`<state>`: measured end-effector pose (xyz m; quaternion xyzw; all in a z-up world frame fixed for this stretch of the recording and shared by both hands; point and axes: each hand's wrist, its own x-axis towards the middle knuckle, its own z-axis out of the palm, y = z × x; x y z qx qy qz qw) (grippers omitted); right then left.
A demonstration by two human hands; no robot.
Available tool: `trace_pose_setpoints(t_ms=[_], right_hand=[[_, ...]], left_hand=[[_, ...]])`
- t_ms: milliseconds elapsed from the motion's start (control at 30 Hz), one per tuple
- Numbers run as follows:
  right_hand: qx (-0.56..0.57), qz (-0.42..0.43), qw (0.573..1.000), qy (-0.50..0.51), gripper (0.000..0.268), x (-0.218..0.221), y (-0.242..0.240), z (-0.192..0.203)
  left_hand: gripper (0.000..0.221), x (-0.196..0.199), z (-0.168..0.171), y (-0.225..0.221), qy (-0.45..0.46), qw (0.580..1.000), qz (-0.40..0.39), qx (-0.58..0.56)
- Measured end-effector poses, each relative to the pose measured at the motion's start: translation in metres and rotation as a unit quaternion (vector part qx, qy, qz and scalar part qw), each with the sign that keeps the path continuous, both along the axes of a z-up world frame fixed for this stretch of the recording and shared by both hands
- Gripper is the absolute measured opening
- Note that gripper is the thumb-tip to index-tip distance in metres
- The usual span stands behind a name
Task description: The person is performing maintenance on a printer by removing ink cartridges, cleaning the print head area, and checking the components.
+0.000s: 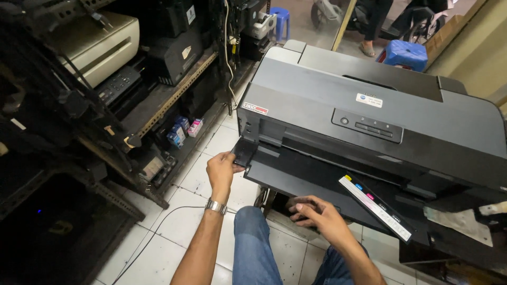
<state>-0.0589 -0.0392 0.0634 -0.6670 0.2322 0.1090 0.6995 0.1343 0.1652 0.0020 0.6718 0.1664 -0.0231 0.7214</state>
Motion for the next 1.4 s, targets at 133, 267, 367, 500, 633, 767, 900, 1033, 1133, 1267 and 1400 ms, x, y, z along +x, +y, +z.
trace_pose_setpoints(t_ms=[133,267,367,500,633,767,900,1033,1133,1267,1400], right_hand=[[-0.026,0.031,0.999,-0.008,0.042,0.006,0.004,-0.001],[-0.074,0.054,0.996,-0.011,0.039,0.023,0.017,-0.005],[-0.148,0.055,0.973,-0.165,0.043,0.054,0.027,-0.029],[-0.28,0.046,0.922,-0.262,0.039,0.095,0.05,-0.031],[-0.343,0.017,0.871,-0.35,0.035,0.125,0.063,-0.05],[-0.349,0.008,0.861,-0.369,0.034,0.134,0.069,-0.054],[-0.407,0.004,0.833,-0.376,0.032,0.137,0.074,-0.057],[-0.431,-0.019,0.818,-0.381,0.036,0.146,0.078,-0.068],[-0.448,0.004,0.776,-0.444,0.043,0.153,0.074,-0.09],[-0.447,-0.005,0.781,-0.437,0.042,0.163,0.078,-0.09],[-0.409,-0.012,0.805,-0.429,0.051,0.167,0.082,-0.082]], left_hand=[[0.039,0.001,0.013,-0.002,-0.005,0.999,-0.013,0.04],[0.032,-0.001,0.027,-0.007,-0.013,1.0,0.008,-0.013],[0.038,0.001,0.024,-0.009,-0.067,0.997,-0.009,-0.046],[0.045,0.003,0.019,-0.011,-0.073,0.995,-0.02,-0.07],[0.042,0.009,0.004,-0.006,-0.065,0.993,-0.011,-0.095],[0.042,0.001,0.016,-0.003,-0.054,0.993,-0.006,-0.102],[0.044,0.003,0.02,-0.002,-0.05,0.993,-0.018,-0.107],[0.044,0.015,0.003,-0.001,-0.042,0.99,-0.009,-0.133],[0.032,0.008,0.016,0.0,-0.045,0.987,0.013,-0.153],[0.03,0.013,0.025,0.0,-0.03,0.988,0.015,-0.152],[0.028,0.023,0.021,0.0,-0.01,0.984,0.022,-0.178]])
